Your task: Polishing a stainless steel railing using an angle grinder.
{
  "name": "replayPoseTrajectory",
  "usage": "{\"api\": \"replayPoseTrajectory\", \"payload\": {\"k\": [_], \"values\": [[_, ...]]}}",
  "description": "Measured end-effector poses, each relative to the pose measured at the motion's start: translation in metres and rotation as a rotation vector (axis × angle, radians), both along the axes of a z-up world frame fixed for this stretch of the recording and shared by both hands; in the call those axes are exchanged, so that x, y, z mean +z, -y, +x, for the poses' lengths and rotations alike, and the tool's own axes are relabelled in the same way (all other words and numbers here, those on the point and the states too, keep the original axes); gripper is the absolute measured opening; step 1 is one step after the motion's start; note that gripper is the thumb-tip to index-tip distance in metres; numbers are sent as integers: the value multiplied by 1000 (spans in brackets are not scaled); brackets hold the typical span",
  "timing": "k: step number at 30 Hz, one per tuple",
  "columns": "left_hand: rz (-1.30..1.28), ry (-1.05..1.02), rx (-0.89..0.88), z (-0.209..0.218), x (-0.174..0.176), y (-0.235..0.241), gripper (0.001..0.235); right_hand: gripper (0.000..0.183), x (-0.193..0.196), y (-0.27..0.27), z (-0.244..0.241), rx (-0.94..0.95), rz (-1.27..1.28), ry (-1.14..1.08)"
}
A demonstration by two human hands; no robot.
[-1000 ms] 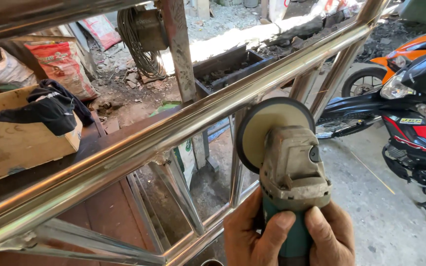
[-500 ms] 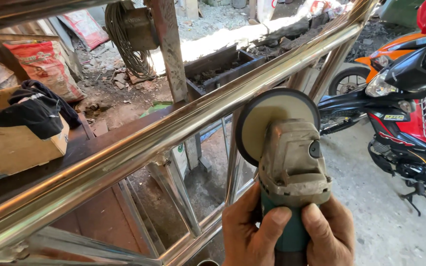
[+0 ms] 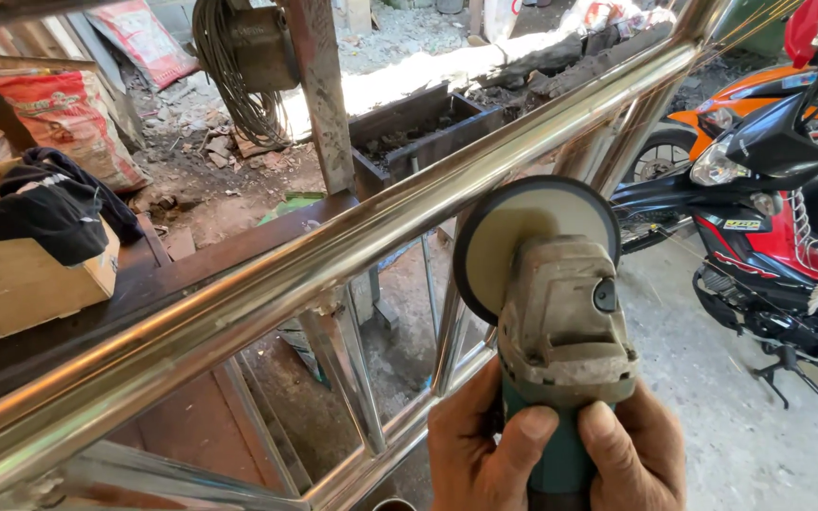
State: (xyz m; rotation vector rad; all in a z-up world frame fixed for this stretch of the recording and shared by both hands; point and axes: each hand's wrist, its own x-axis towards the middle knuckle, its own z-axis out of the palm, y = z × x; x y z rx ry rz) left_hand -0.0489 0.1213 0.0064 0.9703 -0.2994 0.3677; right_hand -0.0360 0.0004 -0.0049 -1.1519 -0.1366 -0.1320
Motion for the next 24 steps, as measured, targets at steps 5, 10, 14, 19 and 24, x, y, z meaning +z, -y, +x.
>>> {"api": "replayPoseTrajectory", "payload": {"k": [5,10,14,19,24], "values": [[-3,-1,11,-2,3,-1,53,59,-10,7,2,-12,-78,10],[26,-12,38,0,6,0,56,55,-14,11,4,-47,-124,12],[42,-24,21,3,6,2,53,60,-13,9,4,-143,-23,-63],[35,-10,19,5,9,6,53,58,-10,12,6,-154,-31,-57],[33,10,27,7,10,6,54,59,-18,15,9,-177,11,-106]]}}
